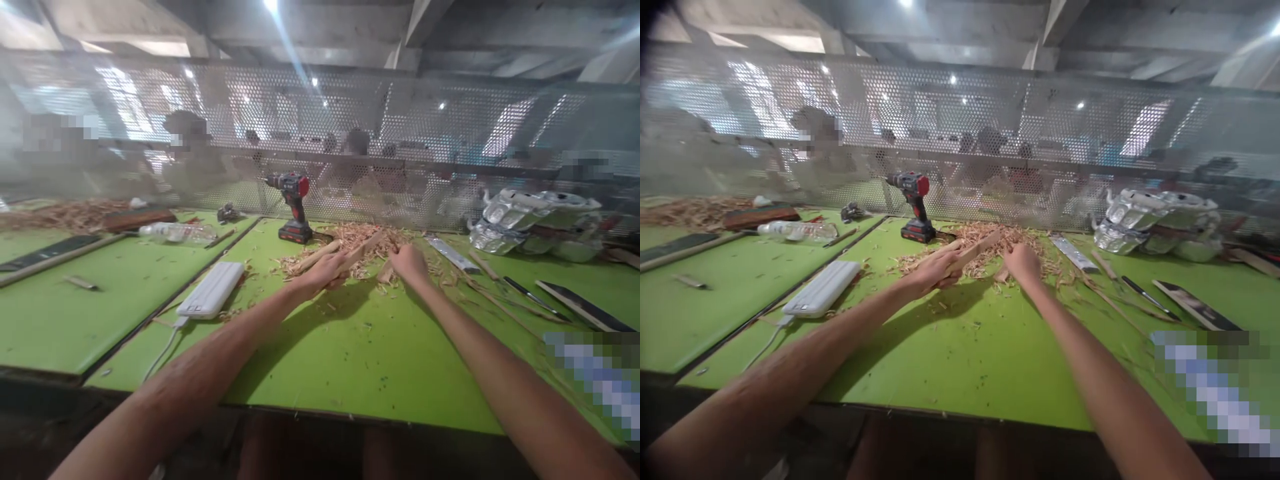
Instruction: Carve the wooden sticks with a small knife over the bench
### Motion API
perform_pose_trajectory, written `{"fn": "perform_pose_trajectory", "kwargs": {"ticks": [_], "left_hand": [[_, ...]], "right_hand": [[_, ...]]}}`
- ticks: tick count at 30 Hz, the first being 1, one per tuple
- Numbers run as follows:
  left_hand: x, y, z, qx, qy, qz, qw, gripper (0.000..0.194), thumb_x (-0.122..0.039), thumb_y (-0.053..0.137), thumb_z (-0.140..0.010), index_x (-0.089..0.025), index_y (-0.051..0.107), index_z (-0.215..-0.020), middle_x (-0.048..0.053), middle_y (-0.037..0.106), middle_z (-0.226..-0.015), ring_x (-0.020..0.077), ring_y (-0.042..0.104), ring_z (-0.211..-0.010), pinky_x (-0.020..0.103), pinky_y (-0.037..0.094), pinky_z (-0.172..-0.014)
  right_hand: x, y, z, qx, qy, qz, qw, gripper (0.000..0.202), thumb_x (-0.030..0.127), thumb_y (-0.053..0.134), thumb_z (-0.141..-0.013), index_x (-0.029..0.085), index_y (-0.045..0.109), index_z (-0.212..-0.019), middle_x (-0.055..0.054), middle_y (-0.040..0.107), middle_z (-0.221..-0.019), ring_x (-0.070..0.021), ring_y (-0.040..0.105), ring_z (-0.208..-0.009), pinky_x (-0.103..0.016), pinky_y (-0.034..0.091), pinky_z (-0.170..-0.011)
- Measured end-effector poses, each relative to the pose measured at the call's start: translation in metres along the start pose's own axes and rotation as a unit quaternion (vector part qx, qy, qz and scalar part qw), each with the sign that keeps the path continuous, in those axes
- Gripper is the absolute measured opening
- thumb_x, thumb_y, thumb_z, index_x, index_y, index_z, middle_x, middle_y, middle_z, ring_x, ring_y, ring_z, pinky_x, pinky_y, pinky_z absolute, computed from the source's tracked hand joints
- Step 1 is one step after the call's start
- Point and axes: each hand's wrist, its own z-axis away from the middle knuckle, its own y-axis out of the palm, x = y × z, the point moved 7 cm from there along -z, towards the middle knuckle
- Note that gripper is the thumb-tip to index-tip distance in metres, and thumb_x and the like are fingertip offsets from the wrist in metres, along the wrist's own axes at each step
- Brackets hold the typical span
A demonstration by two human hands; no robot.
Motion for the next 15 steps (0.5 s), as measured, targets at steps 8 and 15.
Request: {"fn": "perform_pose_trajectory", "kwargs": {"ticks": [8, 15], "left_hand": [[-0.010, 0.015, 0.004, 0.016, 0.031, -0.016, 0.999, 0.032, -0.040, 0.043, -0.108, -0.019, 0.059, -0.127, -0.006, 0.042, -0.069, 0.0088, 0.034, -0.048, 0.021, 0.028, -0.044], [-0.008, 0.022, 0.004, -0.037, 0.034, -0.005, 0.999, 0.019, -0.034, 0.044, -0.105, -0.019, 0.054, -0.099, -0.007, 0.042, -0.066, 0.0069, 0.032, -0.044, 0.020, 0.023, -0.042]], "right_hand": [[0.037, 0.004, 0.041, 0.012, -0.068, 0.044, 0.997, 0.044, 0.030, 0.041, -0.107, 0.014, 0.081, -0.111, -0.019, 0.079, -0.110, -0.0277, 0.075, -0.101, -0.029, 0.054, -0.078], [0.055, 0.010, 0.055, 0.039, -0.105, 0.054, 0.992, 0.042, 0.031, 0.041, -0.107, 0.019, 0.081, -0.113, -0.019, 0.080, -0.108, -0.0333, 0.076, -0.101, -0.037, 0.055, -0.081]]}}
